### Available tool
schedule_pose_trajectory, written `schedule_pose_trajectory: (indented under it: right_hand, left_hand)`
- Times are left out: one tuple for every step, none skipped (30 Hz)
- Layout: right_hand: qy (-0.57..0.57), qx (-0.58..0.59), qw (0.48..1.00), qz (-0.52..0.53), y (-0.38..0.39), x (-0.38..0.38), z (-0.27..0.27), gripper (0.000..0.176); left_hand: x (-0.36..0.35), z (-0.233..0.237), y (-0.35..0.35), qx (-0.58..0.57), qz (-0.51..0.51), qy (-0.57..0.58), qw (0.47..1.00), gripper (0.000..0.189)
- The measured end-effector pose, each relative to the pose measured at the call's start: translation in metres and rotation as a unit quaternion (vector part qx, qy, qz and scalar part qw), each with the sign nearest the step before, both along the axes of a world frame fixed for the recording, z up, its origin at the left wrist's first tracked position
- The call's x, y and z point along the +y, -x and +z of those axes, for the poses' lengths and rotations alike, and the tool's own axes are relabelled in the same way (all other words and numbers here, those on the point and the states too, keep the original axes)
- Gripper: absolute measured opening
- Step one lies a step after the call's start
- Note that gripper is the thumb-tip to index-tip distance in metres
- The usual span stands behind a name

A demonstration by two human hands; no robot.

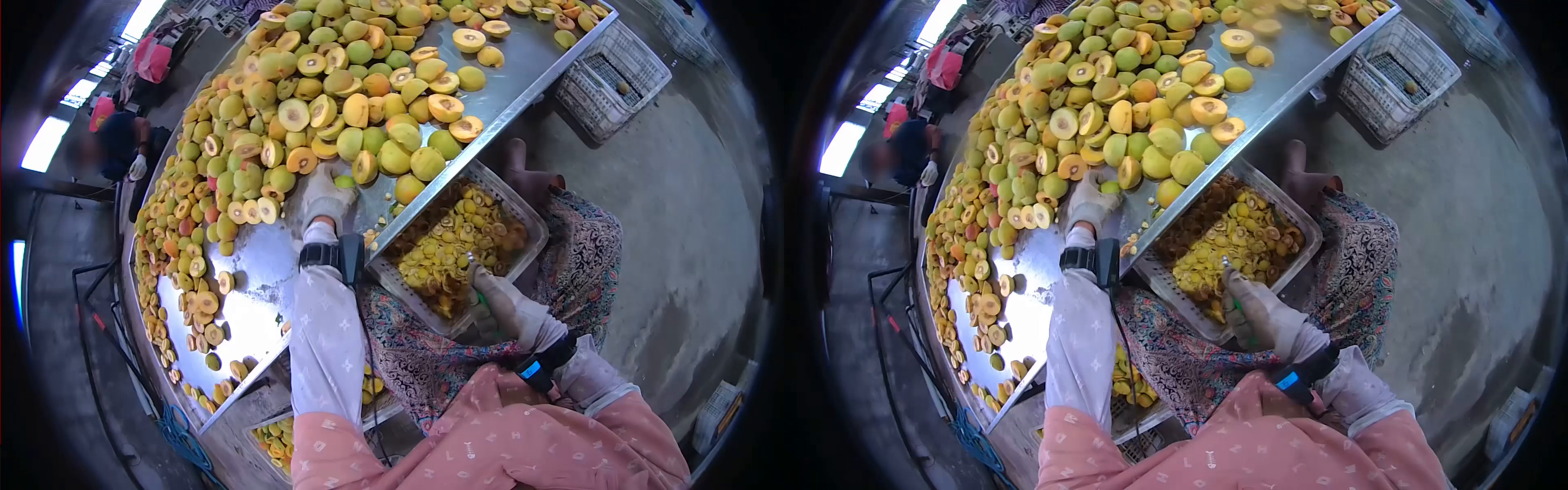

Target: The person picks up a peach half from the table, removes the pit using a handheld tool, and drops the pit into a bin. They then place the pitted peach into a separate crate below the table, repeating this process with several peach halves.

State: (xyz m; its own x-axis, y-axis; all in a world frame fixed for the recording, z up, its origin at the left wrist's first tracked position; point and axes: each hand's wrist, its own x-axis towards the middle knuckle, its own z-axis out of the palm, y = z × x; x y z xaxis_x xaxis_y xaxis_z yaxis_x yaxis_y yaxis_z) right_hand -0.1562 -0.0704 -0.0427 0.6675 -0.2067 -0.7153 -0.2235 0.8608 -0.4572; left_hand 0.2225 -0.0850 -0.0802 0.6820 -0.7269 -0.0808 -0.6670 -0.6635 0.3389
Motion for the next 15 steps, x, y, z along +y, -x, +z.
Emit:
schedule_pose_trajectory:
  right_hand:
    - [0.111,0.003,0.994,0.019,-0.004,0.003,0.003,0.051]
    - [0.121,-0.053,0.988,0.074,-0.007,-0.001,-0.004,0.05]
    - [0.125,-0.06,0.987,0.077,-0.015,0.0,-0.003,0.05]
    - [0.135,-0.042,0.988,0.065,-0.025,0.005,0.001,0.048]
    - [0.148,-0.025,0.987,0.053,-0.033,0.01,0.003,0.046]
    - [0.14,-0.038,0.988,0.054,-0.038,0.012,-0.001,0.043]
    - [0.149,-0.044,0.986,0.061,-0.039,0.014,0.005,0.043]
    - [0.146,-0.047,0.986,0.071,-0.039,0.017,0.012,0.041]
    - [0.141,-0.048,0.986,0.078,-0.038,0.02,0.018,0.04]
    - [0.107,-0.069,0.989,0.071,-0.036,0.021,0.022,0.039]
    - [0.112,-0.069,0.989,0.07,-0.032,0.023,0.026,0.039]
    - [0.127,-0.061,0.987,0.076,-0.028,0.024,0.029,0.041]
    - [0.139,-0.051,0.986,0.081,-0.025,0.025,0.029,0.043]
    - [0.181,-0.039,0.98,0.077,-0.025,0.027,0.019,0.046]
    - [0.178,-0.037,0.981,0.074,-0.024,0.028,0.006,0.046]
  left_hand:
    - [0.013,0.007,0.007,0.075,0.02,0.053,0.996,0.05]
    - [0.027,0.012,0.017,0.276,0.083,0.168,0.943,0.045]
    - [0.044,0.027,0.036,0.412,0.118,0.225,0.875,0.047]
    - [0.056,0.014,0.041,0.392,0.107,0.192,0.893,0.051]
    - [0.063,0.002,0.044,0.371,0.096,0.161,0.909,0.054]
    - [0.066,0.002,0.051,0.247,0.047,0.123,0.96,0.055]
    - [0.064,0.014,0.065,0.117,0.0,0.083,0.99,0.056]
    - [0.062,0.027,0.075,0.13,0.031,0.059,0.989,0.061]
    - [0.058,0.029,0.076,0.121,0.027,0.056,0.991,0.065]
    - [0.054,0.026,0.075,0.115,0.013,0.059,0.992,0.067]
    - [0.048,0.025,0.074,0.109,-0.003,0.061,0.992,0.069]
    - [0.039,0.03,0.075,0.109,-0.006,0.065,0.992,0.069]
    - [0.029,0.039,0.077,0.087,-0.041,-0.004,0.995,0.068]
    - [0.02,0.046,0.081,0.066,-0.076,-0.075,0.992,0.067]
    - [0.014,0.048,0.084,0.068,-0.079,-0.079,0.991,0.067]
